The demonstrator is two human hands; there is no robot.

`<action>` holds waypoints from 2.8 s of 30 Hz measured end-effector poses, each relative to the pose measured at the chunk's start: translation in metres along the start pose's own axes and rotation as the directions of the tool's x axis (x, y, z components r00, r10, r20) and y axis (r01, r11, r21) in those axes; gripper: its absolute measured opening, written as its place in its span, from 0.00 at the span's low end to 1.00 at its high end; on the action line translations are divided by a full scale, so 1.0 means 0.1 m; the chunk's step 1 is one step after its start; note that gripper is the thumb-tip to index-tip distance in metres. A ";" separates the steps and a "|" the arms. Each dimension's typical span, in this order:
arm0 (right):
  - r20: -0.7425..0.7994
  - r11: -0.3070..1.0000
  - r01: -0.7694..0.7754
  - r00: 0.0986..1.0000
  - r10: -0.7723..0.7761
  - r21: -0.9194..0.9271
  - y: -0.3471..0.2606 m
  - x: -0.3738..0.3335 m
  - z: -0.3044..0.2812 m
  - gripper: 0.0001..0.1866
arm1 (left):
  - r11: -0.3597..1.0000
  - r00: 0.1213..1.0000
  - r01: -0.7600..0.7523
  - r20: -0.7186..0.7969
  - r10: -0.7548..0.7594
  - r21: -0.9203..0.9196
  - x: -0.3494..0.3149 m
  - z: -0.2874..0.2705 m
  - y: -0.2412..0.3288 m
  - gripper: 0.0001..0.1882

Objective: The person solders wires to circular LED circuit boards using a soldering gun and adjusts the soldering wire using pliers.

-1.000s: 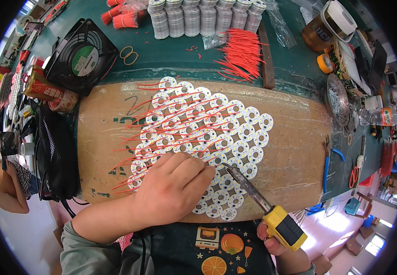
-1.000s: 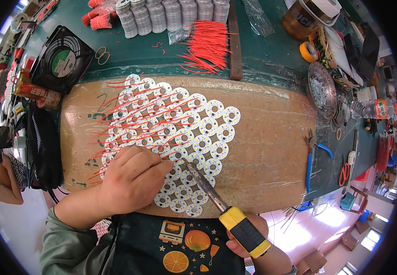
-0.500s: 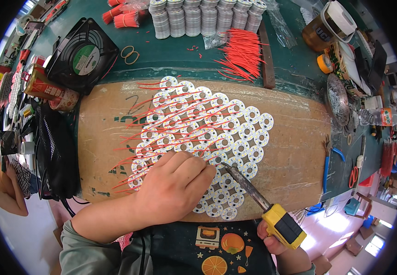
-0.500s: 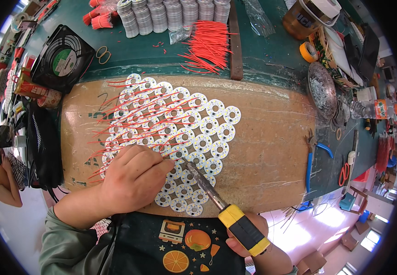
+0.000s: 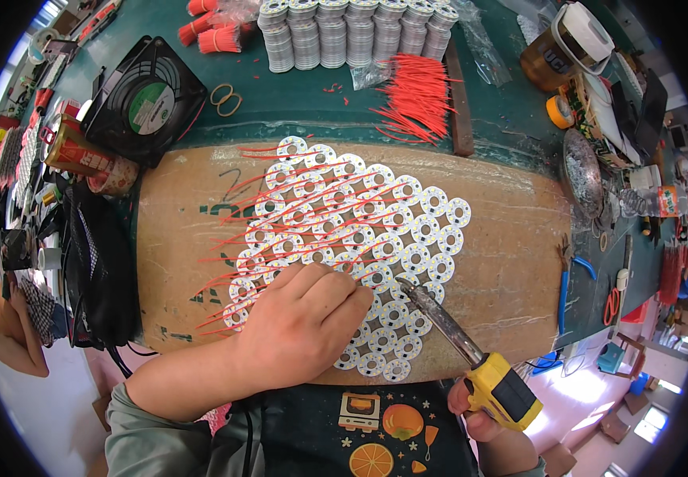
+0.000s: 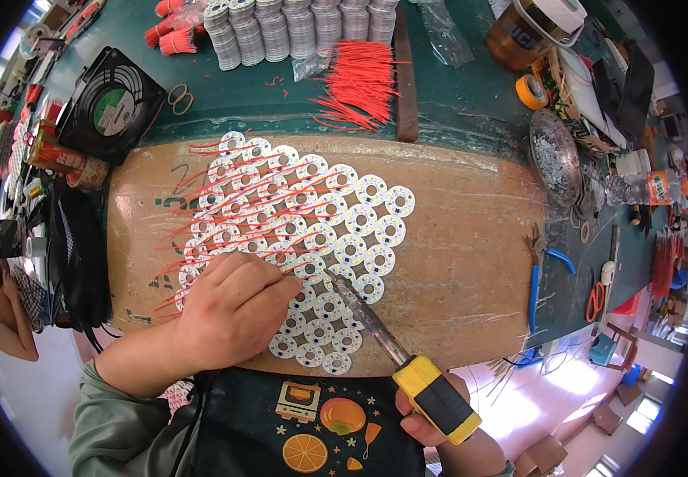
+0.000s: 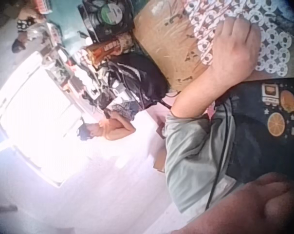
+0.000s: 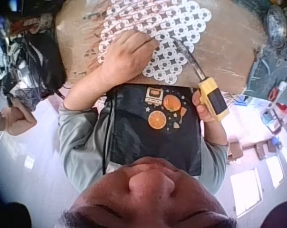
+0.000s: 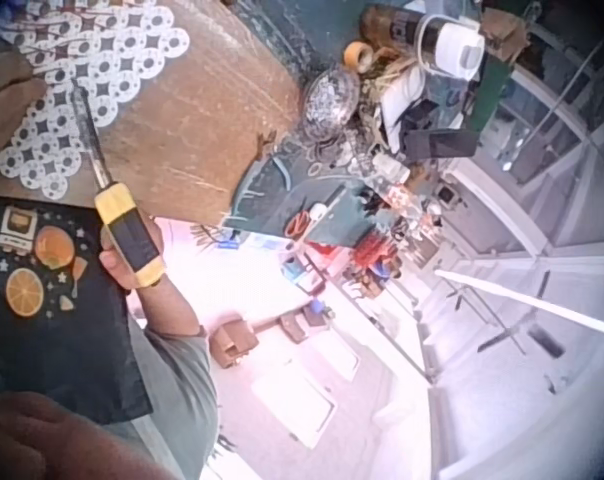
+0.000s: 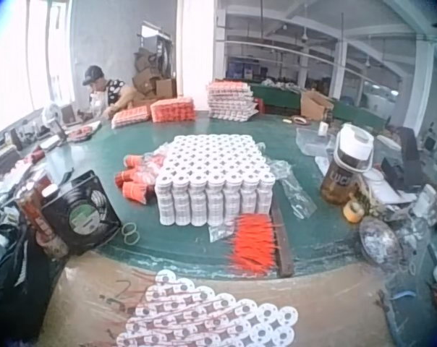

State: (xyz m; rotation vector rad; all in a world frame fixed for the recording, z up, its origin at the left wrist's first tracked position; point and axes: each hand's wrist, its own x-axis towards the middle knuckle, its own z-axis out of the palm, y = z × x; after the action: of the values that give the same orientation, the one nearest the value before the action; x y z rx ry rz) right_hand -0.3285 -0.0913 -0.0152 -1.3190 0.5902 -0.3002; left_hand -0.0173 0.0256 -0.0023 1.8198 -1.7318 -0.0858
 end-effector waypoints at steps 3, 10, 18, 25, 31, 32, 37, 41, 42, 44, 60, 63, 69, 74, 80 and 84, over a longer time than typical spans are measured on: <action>-0.066 0.991 -0.005 0.998 0.014 0.135 -0.07 0.02 0.08 0.19 | 1.000 1.000 -0.008 0.006 0.008 0.000 0.00 -0.02 0.00 0.17; -0.133 0.966 -0.013 0.990 0.048 0.258 -0.18 0.20 0.09 0.45 | 0.974 0.964 0.133 0.204 -0.170 0.182 0.09 -0.19 0.07 0.43; -0.192 0.936 0.124 0.979 -0.063 0.328 -0.16 0.43 0.10 0.43 | 0.968 0.947 0.172 0.241 -0.214 0.185 0.19 -0.23 -0.05 0.42; -0.190 0.913 0.149 0.978 -0.081 0.379 -0.09 0.43 0.01 0.42 | 0.967 0.959 0.152 0.205 -0.195 0.204 0.43 -0.32 -0.06 0.37; -0.207 0.903 0.143 0.976 -0.061 0.406 -0.11 0.45 0.05 0.41 | 0.936 0.994 -0.036 0.114 -0.005 0.349 1.21 -0.41 -0.46 0.09; -0.214 0.903 0.151 0.975 -0.067 0.403 -0.10 0.44 0.05 0.41 | 0.927 0.994 -0.074 0.102 0.039 0.367 1.38 -0.31 -0.57 0.06; -0.216 0.891 0.161 0.974 -0.073 0.424 -0.13 0.43 0.06 0.40 | 0.860 0.987 -0.138 0.138 0.079 0.492 1.95 0.03 -0.87 0.05; -0.219 0.890 0.152 0.974 -0.061 0.429 -0.15 0.43 0.06 0.40 | 0.767 0.965 -0.138 0.261 -0.040 0.626 2.16 0.11 -0.86 0.06; -0.211 0.891 0.153 0.975 -0.066 0.428 -0.15 0.44 0.06 0.41 | 0.733 0.952 -0.166 0.301 -0.055 0.659 2.19 0.11 -0.83 0.06; -0.206 0.889 0.155 0.976 -0.070 0.430 -0.15 0.44 0.04 0.41 | 0.718 0.948 -0.194 0.316 -0.038 0.668 2.21 0.16 -0.83 0.07; -0.190 0.881 0.162 0.978 -0.085 0.444 -0.14 0.45 0.05 0.40 | 0.905 0.998 -0.028 0.059 0.003 0.424 2.10 0.10 -0.93 0.06; -0.203 0.870 0.177 0.975 -0.091 0.460 -0.11 0.46 0.04 0.40 | 0.955 0.993 0.102 0.036 -0.117 0.278 2.02 -0.04 -0.78 0.09; -0.200 0.848 0.194 0.974 -0.107 0.493 -0.09 0.44 0.01 0.40 | 0.994 0.998 0.062 -0.007 -0.062 0.086 1.36 -0.39 -0.34 0.08; -0.113 0.914 0.107 0.991 -0.068 0.391 -0.10 0.33 0.04 0.41 | 0.998 1.000 0.006 0.005 -0.006 0.056 0.59 -0.49 -0.03 0.10; 0.103 0.994 0.108 0.989 -0.109 0.014 0.13 0.04 0.04 0.16 | 0.970 0.999 -0.038 0.015 0.035 0.238 0.03 -0.37 0.13 0.17; 0.164 0.974 0.155 0.978 -0.128 -0.163 0.12 -0.01 0.03 0.16 | 0.967 0.997 -0.028 -0.058 0.044 0.252 0.00 -0.38 0.15 0.18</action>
State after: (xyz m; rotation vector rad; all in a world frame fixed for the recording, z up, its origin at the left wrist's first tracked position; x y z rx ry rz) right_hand -0.3290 -0.0859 -0.0263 -1.5432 0.4003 -0.2658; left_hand -0.0133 0.0411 0.0355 1.9456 -1.7963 0.2134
